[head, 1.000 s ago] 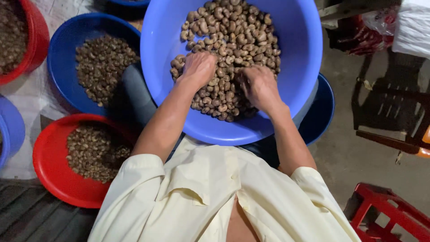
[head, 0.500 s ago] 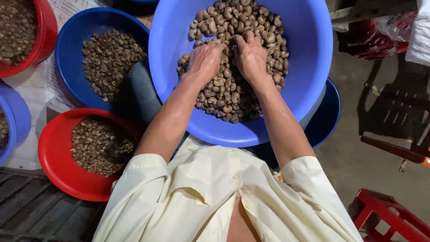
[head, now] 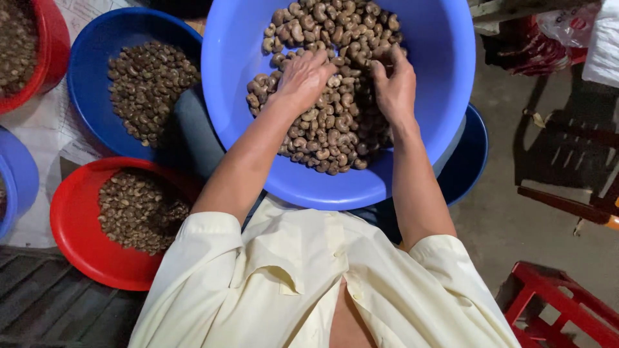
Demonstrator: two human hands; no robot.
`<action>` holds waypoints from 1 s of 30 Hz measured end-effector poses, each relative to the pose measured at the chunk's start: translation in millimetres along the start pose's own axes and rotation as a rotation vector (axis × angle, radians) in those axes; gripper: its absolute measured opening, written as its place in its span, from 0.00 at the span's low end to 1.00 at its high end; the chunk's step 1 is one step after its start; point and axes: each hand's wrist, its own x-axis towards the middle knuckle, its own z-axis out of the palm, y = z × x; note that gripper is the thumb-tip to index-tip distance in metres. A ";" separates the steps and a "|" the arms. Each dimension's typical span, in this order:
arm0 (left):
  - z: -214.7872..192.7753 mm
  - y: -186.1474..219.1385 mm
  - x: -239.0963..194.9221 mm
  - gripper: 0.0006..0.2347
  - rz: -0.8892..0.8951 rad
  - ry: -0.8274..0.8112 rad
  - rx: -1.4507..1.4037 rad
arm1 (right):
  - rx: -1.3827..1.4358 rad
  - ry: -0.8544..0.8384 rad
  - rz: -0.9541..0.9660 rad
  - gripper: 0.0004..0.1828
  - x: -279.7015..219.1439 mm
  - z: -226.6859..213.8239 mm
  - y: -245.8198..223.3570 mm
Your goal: The person sits with a large blue basin of cashews on their lap and sorts the nuts by hand. They pick out specific items and transfer them into a smaller blue basin positioned to the right, while other basins of nuts sit on the floor nearby.
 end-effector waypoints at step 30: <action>32.3 -56.5 7.6 0.09 -0.386 0.209 -0.072 | 1.272 0.077 0.551 0.21 0.2 -11.4 -14.1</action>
